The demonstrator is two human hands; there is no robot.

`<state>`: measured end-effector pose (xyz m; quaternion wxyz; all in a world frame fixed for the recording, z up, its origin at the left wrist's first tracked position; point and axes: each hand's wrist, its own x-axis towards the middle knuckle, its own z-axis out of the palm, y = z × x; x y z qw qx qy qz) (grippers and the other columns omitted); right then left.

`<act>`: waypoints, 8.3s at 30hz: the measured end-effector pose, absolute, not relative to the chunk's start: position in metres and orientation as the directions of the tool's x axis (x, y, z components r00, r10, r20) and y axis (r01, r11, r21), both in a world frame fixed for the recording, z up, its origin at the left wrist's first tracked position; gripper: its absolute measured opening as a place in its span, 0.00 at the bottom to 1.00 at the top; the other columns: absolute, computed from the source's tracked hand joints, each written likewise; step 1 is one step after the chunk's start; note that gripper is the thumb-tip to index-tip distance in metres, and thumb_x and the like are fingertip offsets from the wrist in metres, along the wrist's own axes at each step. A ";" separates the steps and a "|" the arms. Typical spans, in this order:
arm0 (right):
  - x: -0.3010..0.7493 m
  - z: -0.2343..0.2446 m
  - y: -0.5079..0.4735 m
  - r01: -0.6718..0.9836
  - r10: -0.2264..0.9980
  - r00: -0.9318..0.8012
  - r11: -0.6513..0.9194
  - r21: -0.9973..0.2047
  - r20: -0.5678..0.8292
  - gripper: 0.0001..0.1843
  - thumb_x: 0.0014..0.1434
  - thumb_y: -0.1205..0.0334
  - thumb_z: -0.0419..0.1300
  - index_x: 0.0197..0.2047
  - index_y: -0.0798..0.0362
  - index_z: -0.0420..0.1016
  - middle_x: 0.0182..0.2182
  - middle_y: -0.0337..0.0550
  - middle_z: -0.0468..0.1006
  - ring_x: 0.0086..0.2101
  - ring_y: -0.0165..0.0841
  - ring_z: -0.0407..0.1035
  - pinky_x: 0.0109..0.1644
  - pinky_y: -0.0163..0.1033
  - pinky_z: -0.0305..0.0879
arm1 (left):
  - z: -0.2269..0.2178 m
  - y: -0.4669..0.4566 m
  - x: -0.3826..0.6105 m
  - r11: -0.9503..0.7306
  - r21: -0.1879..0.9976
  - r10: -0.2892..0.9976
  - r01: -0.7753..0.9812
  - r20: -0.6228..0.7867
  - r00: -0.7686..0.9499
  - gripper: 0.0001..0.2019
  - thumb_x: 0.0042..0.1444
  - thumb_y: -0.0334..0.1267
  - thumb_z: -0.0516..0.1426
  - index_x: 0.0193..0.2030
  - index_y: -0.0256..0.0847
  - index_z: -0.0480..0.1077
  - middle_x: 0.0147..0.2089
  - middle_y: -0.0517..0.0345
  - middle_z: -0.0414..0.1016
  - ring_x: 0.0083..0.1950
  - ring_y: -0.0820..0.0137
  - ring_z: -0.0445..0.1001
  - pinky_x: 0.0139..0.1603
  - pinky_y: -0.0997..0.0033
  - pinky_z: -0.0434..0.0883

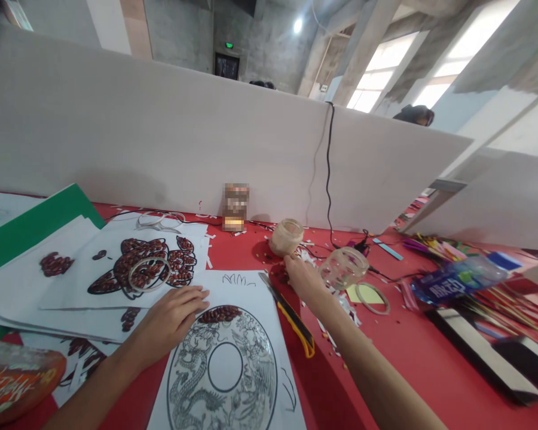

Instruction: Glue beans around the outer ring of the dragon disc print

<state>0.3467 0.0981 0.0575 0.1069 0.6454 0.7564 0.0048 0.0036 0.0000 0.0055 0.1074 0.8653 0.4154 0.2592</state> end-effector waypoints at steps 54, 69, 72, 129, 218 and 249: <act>0.260 0.046 -0.017 0.822 0.953 -0.281 0.301 -0.483 0.116 0.09 0.65 0.70 0.56 0.39 0.51 0.77 0.38 0.41 0.77 0.37 0.34 0.73 0.41 0.37 0.65 | 0.004 0.001 0.003 -0.626 0.394 0.779 0.673 0.332 0.531 0.18 0.63 0.25 0.50 0.53 0.43 0.75 0.61 0.55 0.76 0.65 0.61 0.70 0.62 0.53 0.70; 0.260 0.044 -0.018 0.794 0.970 -0.216 0.242 -0.558 0.113 0.09 0.65 0.66 0.55 0.35 0.51 0.75 0.33 0.42 0.76 0.31 0.33 0.71 0.36 0.37 0.63 | 0.004 0.000 0.002 -0.628 0.401 0.778 0.667 0.343 0.526 0.17 0.64 0.25 0.50 0.52 0.43 0.76 0.61 0.55 0.77 0.64 0.61 0.70 0.62 0.53 0.71; 0.262 0.045 -0.019 0.789 0.976 -0.183 0.220 -0.573 0.123 0.08 0.65 0.65 0.55 0.36 0.51 0.74 0.33 0.41 0.75 0.31 0.33 0.70 0.37 0.37 0.63 | 0.004 0.000 0.003 -0.624 0.404 0.782 0.670 0.342 0.522 0.17 0.64 0.25 0.50 0.52 0.44 0.76 0.61 0.55 0.76 0.64 0.62 0.70 0.62 0.54 0.70; 0.362 0.062 0.099 0.990 0.992 0.062 -0.048 -0.131 0.108 0.17 0.67 0.63 0.52 0.46 0.52 0.83 0.44 0.52 0.83 0.41 0.40 0.76 0.39 0.37 0.61 | -0.001 0.001 0.001 -0.635 0.391 0.772 0.666 0.350 0.530 0.18 0.65 0.27 0.50 0.54 0.44 0.75 0.61 0.56 0.76 0.64 0.62 0.70 0.63 0.53 0.70; 0.260 0.036 -0.021 0.865 0.928 -0.259 0.347 -0.363 0.270 0.06 0.64 0.63 0.63 0.38 0.44 0.83 0.49 0.43 0.78 0.50 0.42 0.69 0.52 0.49 0.65 | 0.003 -0.002 0.001 -0.633 0.408 0.774 0.658 0.363 0.519 0.18 0.63 0.25 0.50 0.52 0.44 0.76 0.60 0.55 0.77 0.63 0.62 0.71 0.63 0.54 0.71; 0.340 0.083 0.084 0.933 0.937 -0.349 0.347 0.094 0.008 0.11 0.63 0.67 0.58 0.36 0.49 0.82 0.40 0.45 0.82 0.41 0.37 0.74 0.40 0.35 0.61 | 0.006 -0.001 0.003 -0.627 0.412 0.779 0.661 0.348 0.522 0.17 0.63 0.24 0.51 0.52 0.43 0.76 0.60 0.56 0.77 0.63 0.62 0.71 0.63 0.54 0.70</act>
